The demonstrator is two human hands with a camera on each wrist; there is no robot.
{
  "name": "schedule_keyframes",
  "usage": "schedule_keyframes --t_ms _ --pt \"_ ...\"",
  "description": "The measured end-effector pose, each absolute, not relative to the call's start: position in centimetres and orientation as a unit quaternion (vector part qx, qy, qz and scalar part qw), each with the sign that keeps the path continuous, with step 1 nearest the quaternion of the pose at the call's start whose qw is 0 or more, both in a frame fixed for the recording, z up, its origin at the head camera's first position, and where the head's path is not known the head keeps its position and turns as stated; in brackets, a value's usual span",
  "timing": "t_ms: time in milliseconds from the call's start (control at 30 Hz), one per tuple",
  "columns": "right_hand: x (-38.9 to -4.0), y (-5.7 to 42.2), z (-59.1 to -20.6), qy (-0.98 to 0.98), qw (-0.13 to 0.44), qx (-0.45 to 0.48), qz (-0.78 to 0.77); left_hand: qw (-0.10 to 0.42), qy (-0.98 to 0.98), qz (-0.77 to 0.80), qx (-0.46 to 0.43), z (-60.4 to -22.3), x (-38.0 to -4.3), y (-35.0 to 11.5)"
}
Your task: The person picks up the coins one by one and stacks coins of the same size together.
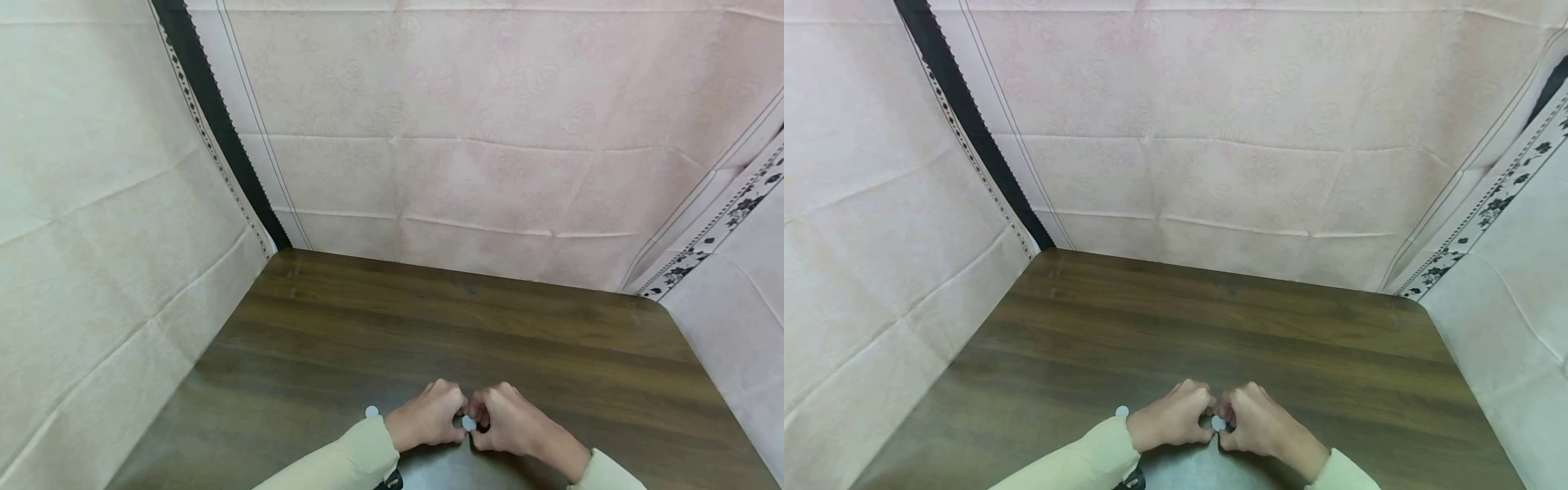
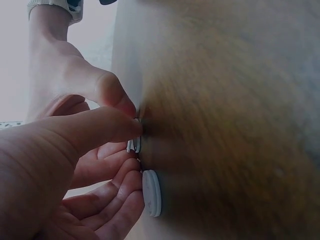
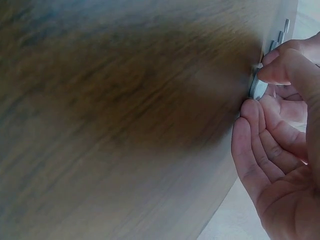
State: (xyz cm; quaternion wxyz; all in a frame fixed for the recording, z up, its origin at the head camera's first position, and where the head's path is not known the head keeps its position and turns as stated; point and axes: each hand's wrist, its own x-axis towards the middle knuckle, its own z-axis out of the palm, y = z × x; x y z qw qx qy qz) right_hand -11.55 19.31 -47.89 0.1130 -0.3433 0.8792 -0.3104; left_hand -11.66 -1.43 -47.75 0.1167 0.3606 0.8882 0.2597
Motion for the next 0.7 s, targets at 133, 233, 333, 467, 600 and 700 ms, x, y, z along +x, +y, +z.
schedule_keyframes --t_ms 133,233,333,467,600,700 --pt "-11.64 19.28 -47.8 0.88 0.115 -0.344 -0.308 0.114 0.889 0.256 0.362 -47.69 -11.69 -1.43" --pt "-11.73 19.31 -47.71 0.879 0.117 -0.346 -0.308 0.115 0.89 0.254 0.361 -47.65 -11.7 -1.39" --pt "-11.8 19.36 -47.68 0.876 0.117 -0.351 -0.311 0.117 0.89 0.255 0.359 -47.61 -11.72 -1.35" --pt "-11.86 19.42 -47.63 0.874 0.118 -0.352 -0.315 0.115 0.887 0.259 0.364 -47.64 -11.77 -1.34" --pt "-11.93 19.47 -47.6 0.874 0.124 -0.347 -0.316 0.109 0.885 0.258 0.372 -47.69 -11.88 -1.36" --pt "-11.93 19.47 -47.64 0.875 0.125 -0.345 -0.317 0.11 0.885 0.257 0.371 -47.67 -11.91 -1.39"
